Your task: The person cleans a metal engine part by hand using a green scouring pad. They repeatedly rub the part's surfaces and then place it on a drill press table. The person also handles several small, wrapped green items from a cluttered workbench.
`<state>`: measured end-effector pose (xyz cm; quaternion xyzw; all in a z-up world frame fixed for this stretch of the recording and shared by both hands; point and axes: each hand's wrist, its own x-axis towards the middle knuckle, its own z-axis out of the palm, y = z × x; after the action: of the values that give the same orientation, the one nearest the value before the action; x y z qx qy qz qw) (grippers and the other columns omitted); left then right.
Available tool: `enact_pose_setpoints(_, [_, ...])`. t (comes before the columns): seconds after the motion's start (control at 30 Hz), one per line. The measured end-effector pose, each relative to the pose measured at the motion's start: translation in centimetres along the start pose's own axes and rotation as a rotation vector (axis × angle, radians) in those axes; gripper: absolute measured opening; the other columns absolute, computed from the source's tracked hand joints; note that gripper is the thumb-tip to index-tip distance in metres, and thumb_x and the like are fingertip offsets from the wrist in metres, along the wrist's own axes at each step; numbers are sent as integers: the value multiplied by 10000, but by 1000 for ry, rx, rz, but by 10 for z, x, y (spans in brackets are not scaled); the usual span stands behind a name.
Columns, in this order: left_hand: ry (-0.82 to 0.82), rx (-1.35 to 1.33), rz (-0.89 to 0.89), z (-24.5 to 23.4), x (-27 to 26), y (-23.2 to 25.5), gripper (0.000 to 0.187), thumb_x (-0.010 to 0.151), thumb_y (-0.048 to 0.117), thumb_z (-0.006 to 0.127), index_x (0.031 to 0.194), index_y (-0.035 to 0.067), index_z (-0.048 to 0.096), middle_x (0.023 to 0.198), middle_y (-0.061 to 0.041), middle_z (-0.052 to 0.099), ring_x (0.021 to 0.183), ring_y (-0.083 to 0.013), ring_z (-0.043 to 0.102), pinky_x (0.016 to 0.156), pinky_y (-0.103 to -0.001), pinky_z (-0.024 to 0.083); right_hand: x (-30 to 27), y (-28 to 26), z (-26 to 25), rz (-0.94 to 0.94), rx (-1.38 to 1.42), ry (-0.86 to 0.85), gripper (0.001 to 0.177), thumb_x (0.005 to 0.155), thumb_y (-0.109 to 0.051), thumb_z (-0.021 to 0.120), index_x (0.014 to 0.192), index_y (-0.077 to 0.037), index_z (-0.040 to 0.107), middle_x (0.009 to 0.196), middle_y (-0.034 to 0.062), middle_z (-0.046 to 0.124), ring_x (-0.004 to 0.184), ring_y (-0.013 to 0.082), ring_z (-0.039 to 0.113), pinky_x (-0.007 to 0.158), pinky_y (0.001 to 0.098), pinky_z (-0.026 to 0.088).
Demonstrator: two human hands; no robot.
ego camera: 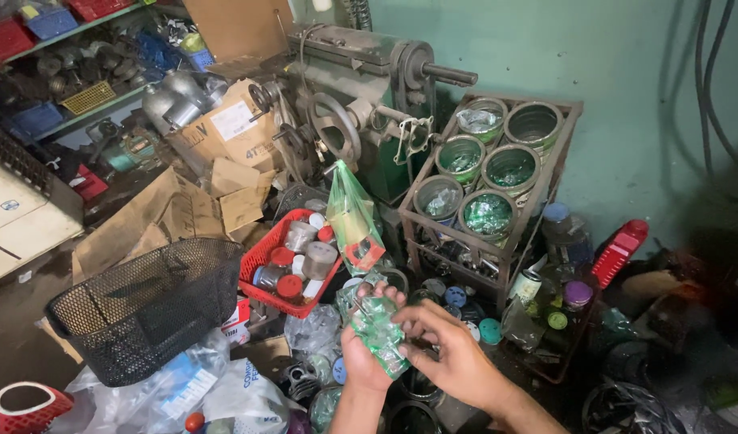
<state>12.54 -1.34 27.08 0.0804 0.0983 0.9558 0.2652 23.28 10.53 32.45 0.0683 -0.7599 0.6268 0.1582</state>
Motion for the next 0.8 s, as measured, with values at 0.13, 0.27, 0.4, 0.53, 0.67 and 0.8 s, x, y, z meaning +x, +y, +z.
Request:
enact_pose_setpoints(0.13, [-154, -26, -47, -4, 1, -1, 163, 1013, 160, 489, 1101, 67, 589, 1174, -103, 612, 1247, -288, 559, 1165, -455, 421, -1, -8, -2, -165, -224, 32, 441, 805, -22, 790, 1225, -72, 666, 989, 65, 608, 858, 161, 673, 747, 290, 586])
enact_pose_setpoints(0.27, [-161, -16, -118, -5, -1, 3, 158, 1009, 174, 493, 1080, 69, 586, 1200, -115, 617, 1335, -305, 538, 1186, -474, 405, -1, -6, 0, -123, -381, 127, 370, 812, -108, 830, 1168, -106, 731, 911, 64, 630, 689, 192, 653, 599, 312, 549])
enact_pose_setpoints(0.4, [-231, -30, -200, -3, -3, 4, 138, 1008, 178, 511, 1090, 78, 559, 1282, -141, 610, 1386, -319, 508, 1165, -471, 391, -1, -5, 3, -226, -366, 192, 343, 799, -112, 827, 1128, -81, 732, 907, 63, 645, 693, 199, 662, 576, 312, 548])
enact_pose_setpoints(0.53, [-256, -20, -201, -4, -3, 3, 123, 998, 167, 515, 1097, 98, 537, 1288, -126, 608, 1357, -305, 531, 1162, -460, 412, -1, -8, 4, -198, -384, 209, 320, 795, -123, 842, 1099, -87, 747, 875, 60, 645, 657, 189, 653, 562, 310, 535])
enact_pose_setpoints(0.67, [-332, -51, -183, -9, 5, -1, 106, 1008, 164, 510, 1095, 108, 531, 1165, -92, 616, 1199, -265, 587, 1140, -437, 444, -1, 0, 2, -147, -376, 206, 305, 800, -120, 822, 1095, -88, 750, 890, 75, 649, 664, 229, 664, 554, 335, 550])
enact_pose_setpoints(0.8, [-162, 152, -21, -63, 36, 5, 143, 1032, 136, 479, 1140, 92, 562, 1011, -68, 605, 921, -221, 574, 888, -384, 473, -1, -3, -4, -110, -486, 164, 259, 839, -129, 780, 1094, -99, 748, 920, 107, 685, 739, 318, 689, 644, 382, 563])
